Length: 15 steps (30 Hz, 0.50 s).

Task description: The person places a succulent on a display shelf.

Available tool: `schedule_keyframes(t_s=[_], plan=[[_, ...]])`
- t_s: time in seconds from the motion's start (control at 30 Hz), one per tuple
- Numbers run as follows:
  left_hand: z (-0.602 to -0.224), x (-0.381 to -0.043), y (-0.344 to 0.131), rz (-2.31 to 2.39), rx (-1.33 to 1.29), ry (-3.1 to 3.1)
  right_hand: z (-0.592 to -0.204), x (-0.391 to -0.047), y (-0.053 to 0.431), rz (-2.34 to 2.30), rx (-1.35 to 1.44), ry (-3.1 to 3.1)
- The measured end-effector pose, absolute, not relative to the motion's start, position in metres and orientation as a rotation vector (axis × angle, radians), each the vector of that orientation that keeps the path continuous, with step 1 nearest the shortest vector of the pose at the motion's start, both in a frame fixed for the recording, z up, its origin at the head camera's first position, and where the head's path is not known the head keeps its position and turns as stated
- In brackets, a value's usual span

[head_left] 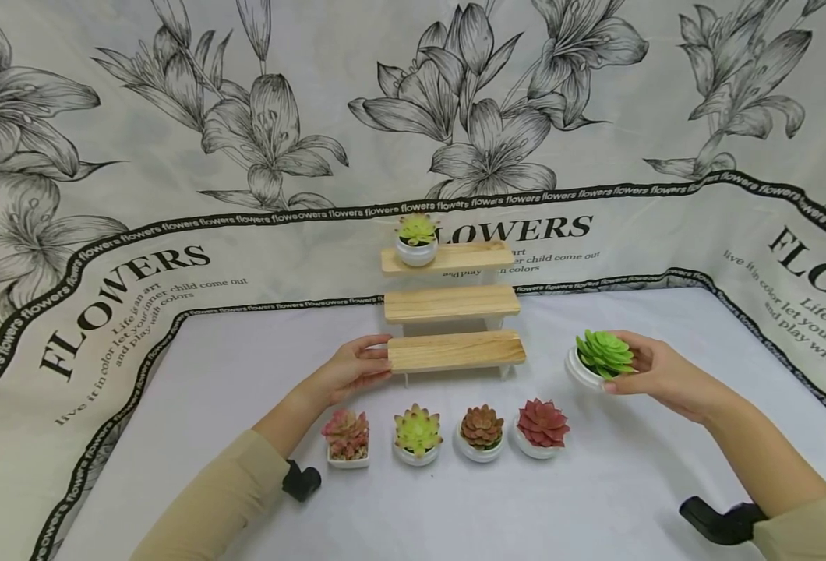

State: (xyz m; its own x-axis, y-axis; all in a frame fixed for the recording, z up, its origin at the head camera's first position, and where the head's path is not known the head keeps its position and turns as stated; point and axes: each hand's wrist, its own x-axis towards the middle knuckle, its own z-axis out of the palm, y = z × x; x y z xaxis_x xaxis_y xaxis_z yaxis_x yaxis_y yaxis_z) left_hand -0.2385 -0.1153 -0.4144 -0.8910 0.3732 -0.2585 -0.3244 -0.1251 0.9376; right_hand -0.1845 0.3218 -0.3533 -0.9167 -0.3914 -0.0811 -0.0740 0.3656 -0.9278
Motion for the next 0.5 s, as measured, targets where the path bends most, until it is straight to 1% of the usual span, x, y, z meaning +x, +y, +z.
schedule_keyframes(t_s=[0.5], plan=[[-0.418, -0.241, -0.116, 2.05, 0.05, 1.712, -0.328, -0.202, 0.304, -1.615, -0.443, 2.339]])
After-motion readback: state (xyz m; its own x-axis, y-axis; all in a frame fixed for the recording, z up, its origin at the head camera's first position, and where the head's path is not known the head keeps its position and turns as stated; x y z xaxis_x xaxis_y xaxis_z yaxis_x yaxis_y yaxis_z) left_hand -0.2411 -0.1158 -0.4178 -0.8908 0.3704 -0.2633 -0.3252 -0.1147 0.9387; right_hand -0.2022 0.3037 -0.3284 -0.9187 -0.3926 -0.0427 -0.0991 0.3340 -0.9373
